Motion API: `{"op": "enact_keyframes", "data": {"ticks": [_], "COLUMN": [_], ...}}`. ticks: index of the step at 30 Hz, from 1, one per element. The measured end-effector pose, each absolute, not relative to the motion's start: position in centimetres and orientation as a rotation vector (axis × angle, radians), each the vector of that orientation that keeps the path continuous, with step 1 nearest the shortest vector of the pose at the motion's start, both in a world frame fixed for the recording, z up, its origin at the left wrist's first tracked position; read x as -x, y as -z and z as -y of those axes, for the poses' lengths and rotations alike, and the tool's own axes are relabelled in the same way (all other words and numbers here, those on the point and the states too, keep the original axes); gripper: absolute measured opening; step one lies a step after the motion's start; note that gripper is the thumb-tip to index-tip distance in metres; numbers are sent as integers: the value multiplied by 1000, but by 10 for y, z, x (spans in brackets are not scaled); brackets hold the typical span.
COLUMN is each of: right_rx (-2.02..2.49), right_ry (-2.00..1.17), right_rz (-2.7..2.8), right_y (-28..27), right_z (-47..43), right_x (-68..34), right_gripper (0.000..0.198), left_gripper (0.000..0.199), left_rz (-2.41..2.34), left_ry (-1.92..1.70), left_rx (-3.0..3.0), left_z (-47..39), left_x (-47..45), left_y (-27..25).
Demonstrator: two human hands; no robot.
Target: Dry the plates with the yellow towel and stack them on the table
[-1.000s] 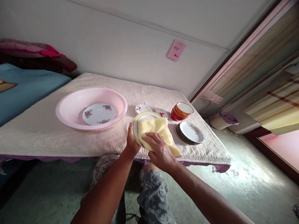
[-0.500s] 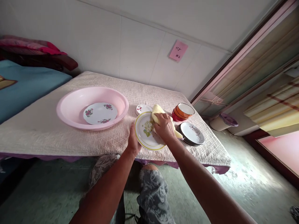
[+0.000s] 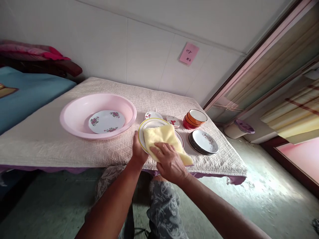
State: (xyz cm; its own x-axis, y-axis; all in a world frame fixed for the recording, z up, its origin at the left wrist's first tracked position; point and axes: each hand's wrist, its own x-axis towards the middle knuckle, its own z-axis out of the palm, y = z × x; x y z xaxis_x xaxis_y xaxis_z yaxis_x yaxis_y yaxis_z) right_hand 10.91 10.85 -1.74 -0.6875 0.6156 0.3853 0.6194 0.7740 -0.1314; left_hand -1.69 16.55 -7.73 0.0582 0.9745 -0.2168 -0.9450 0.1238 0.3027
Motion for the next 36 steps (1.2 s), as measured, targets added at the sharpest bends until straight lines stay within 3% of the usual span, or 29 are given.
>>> {"op": "enact_keyframes", "data": {"ticks": [8,27,32,36], "right_rx": [969,668,705,945], "right_ry": [410,601,390,-115], "right_rz": [2654,2496,2422,2141], "right_y": [39,28,5,-5], "right_z": [-136,-142,-135,-128], "right_x": [-186,-176,-168,-162], "right_gripper": [55,33,37,30], "left_gripper": [58,65,63,48], "left_rz": [-393,-281,-270,-451], "left_ry": [-1419,-1268,-1300,-1336], "left_rx": [-164,-203,-221,-226], "left_z": [-160,-162,-163,-167], "left_x": [16,28,30,29], "left_y": [75,67,69,73]}}
